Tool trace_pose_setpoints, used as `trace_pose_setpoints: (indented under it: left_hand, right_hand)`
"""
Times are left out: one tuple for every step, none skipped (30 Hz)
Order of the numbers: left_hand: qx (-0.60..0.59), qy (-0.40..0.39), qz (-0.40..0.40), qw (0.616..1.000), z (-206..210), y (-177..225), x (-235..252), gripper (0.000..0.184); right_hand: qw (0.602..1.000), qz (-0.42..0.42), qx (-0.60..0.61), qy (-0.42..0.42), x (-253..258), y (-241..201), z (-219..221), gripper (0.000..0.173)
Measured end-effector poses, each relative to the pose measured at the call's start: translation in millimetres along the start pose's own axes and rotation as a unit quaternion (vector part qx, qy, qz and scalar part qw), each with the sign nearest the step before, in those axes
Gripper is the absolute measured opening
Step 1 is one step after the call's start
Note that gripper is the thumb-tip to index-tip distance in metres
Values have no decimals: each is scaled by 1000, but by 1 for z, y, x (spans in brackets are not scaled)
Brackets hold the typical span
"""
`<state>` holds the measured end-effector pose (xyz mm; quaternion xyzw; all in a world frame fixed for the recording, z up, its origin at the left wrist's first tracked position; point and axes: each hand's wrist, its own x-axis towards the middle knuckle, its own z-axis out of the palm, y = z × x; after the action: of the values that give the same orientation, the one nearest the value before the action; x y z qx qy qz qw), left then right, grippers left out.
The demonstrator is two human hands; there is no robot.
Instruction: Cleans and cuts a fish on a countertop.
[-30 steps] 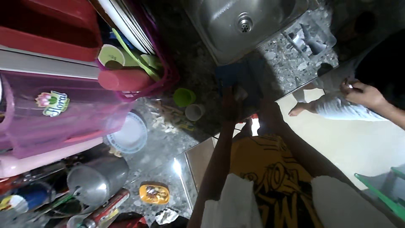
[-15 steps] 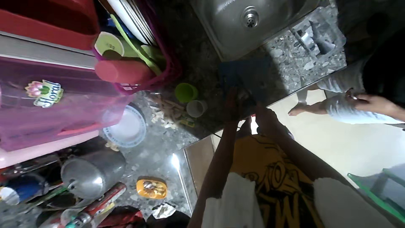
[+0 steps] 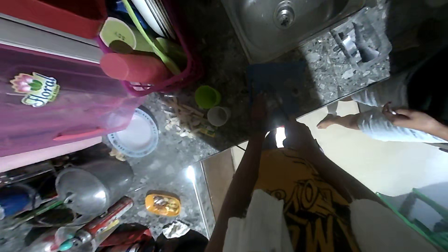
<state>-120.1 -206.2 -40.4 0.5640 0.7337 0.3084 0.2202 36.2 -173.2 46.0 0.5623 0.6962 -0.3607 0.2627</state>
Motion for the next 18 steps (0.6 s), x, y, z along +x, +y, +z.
trace_pose_setpoints:
  left_hand:
    - [2, -7, -3, 1000, -2, 2, 1, 55]
    - [4, -12, -4, 1000, -4, 3, 1, 56]
    - [4, -13, -5, 1000, -5, 5, 2, 56]
    - [0, -10, -7, 1000, -6, 7, 2, 55]
    - [-3, -13, -11, 1000, -8, 9, 3, 55]
    - [-6, -15, -9, 1000, -8, 9, 4, 54]
    - [-8, -12, 1, 1000, -4, 3, 2, 53]
    - [-12, -7, 12, 1000, 1, -4, -1, 53]
    - [-16, 0, 21, 1000, 5, -11, -2, 52]
    - [-21, 6, 27, 999, 6, -14, -3, 50]
    - [-25, 2, 27, 999, 5, -14, -4, 50]
    - [-24, 1, 29, 999, 6, -15, -3, 50]
    - [-22, 1, 32, 999, 7, -15, -3, 50]
    - [-19, 1, 37, 999, 9, -16, -5, 51]
    - [-14, 3, 41, 999, 11, -17, -6, 51]
    - [-8, 5, 42, 999, 11, -16, -5, 52]
    - [-1, -3, 40, 999, 9, -15, -4, 53]
    - [2, -12, 40, 999, 7, -14, -4, 53]
  right_hand:
    - [1000, 7, 2, -6, -1, -1, -2, 44]
    - [1000, 15, 6, -13, -2, -3, -4, 45]
    - [1000, 20, 11, -20, -3, -3, -4, 47]
    - [999, 24, 10, -28, -3, -4, -4, 50]
    - [999, 23, 11, -33, -1, -4, -4, 53]
    - [999, 13, 15, -30, 3, -5, -3, 57]
    - [999, 5, 26, -25, 9, -7, -2, 62]
    - [999, 5, 44, -17, 15, -11, -3, 62]
    - [998, 12, 67, -4, 23, -19, -6, 60]
    - [996, 19, 83, 9, 29, -27, -10, 57]
    - [996, 20, 88, 19, 33, -31, -11, 54]
    - [995, 16, 93, 26, 35, -30, -9, 54]
    - [995, 14, 94, 21, 32, -23, -5, 57]
    - [996, 15, 89, 3, 23, -13, 1, 62]
    - [997, 19, 75, -26, 12, -5, 3, 65]
    - [997, 25, 61, -41, 3, -1, 3, 61]
    - [997, 26, 54, -43, -4, 0, 2, 54]
    - [997, 24, 59, -43, -5, -2, 0, 49]
